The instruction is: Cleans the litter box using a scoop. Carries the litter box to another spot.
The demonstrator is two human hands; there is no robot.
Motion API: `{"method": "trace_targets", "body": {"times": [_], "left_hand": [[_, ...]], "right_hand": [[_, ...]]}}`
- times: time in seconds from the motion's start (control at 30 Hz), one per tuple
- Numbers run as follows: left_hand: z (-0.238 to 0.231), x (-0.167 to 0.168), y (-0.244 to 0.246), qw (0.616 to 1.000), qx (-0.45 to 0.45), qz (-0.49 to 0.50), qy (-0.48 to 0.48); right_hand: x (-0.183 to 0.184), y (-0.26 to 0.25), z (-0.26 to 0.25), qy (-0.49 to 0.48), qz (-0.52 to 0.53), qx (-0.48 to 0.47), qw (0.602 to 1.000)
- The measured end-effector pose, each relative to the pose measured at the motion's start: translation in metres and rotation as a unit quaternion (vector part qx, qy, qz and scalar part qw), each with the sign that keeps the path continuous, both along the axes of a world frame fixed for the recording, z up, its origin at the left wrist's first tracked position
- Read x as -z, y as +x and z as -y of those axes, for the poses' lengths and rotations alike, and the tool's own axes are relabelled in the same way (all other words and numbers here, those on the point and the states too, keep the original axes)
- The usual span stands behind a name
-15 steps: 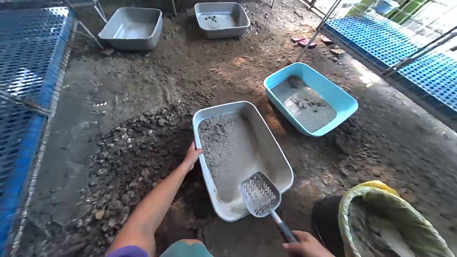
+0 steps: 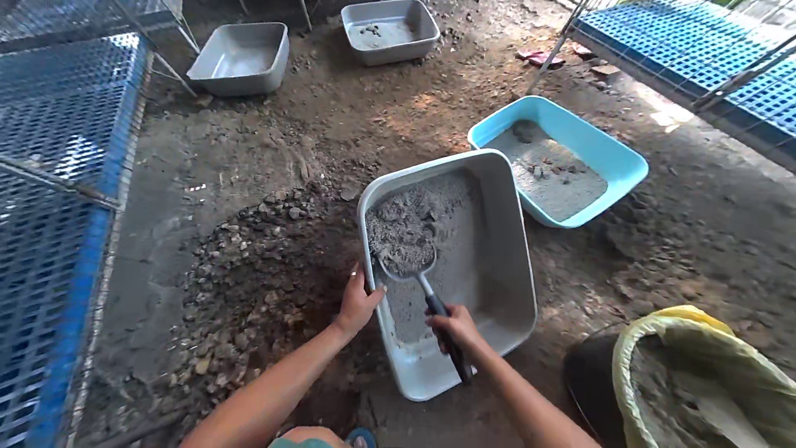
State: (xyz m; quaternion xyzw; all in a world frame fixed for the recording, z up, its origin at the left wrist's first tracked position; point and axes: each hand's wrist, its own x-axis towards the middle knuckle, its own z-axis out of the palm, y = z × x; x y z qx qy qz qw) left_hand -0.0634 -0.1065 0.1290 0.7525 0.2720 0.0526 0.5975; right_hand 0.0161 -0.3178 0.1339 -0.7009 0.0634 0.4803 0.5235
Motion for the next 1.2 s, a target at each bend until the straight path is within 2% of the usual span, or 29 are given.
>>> {"method": "trace_targets", "body": {"times": [0.17, 0.37, 0.47, 0.6, 0.7, 0.77, 0.87, 0.93, 1.0, 1.1, 1.2], "left_hand": [[-0.015, 0.008, 0.014, 0.999, 0.001, -0.011, -0.036], [-0.050, 0.044, 0.041, 0.991, -0.031, -0.058, -0.117], [-0.062, 0.067, 0.048, 0.988, -0.041, -0.073, -0.129], [-0.068, 0.089, 0.048, 0.986, -0.050, -0.089, -0.134], [-0.066, 0.102, 0.037, 0.978, -0.050, -0.104, -0.172], [-0.051, 0.104, 0.017, 0.960, -0.061, -0.147, -0.232], [0.012, 0.093, -0.023, 0.918, -0.081, -0.228, -0.315], [0.044, 0.097, -0.034, 0.899, -0.102, -0.270, -0.329], [0.051, 0.098, -0.036, 0.904, -0.094, -0.280, -0.309], [0.060, 0.071, -0.018, 0.918, -0.055, -0.251, -0.302], [0.070, 0.052, -0.008, 0.913, -0.051, -0.225, -0.336]], "right_hand": [[0.007, 0.060, -0.029, -0.129, 0.165, -0.081, 0.974], [-0.007, 0.054, 0.006, -0.214, 0.251, -0.117, 0.937], [-0.012, 0.042, 0.037, -0.229, 0.253, -0.136, 0.930], [-0.002, 0.025, 0.056, -0.199, 0.166, -0.067, 0.963], [0.004, 0.015, 0.063, -0.197, 0.138, -0.070, 0.968], [0.004, 0.014, 0.069, -0.214, 0.135, -0.084, 0.964], [-0.001, 0.013, 0.073, -0.240, 0.130, -0.111, 0.956], [-0.005, 0.016, 0.078, -0.250, 0.127, -0.144, 0.949], [-0.010, 0.015, 0.081, -0.258, 0.122, -0.159, 0.945], [-0.022, 0.018, 0.085, -0.265, 0.130, -0.161, 0.942], [-0.044, 0.019, 0.093, -0.254, 0.140, -0.156, 0.944]]}}
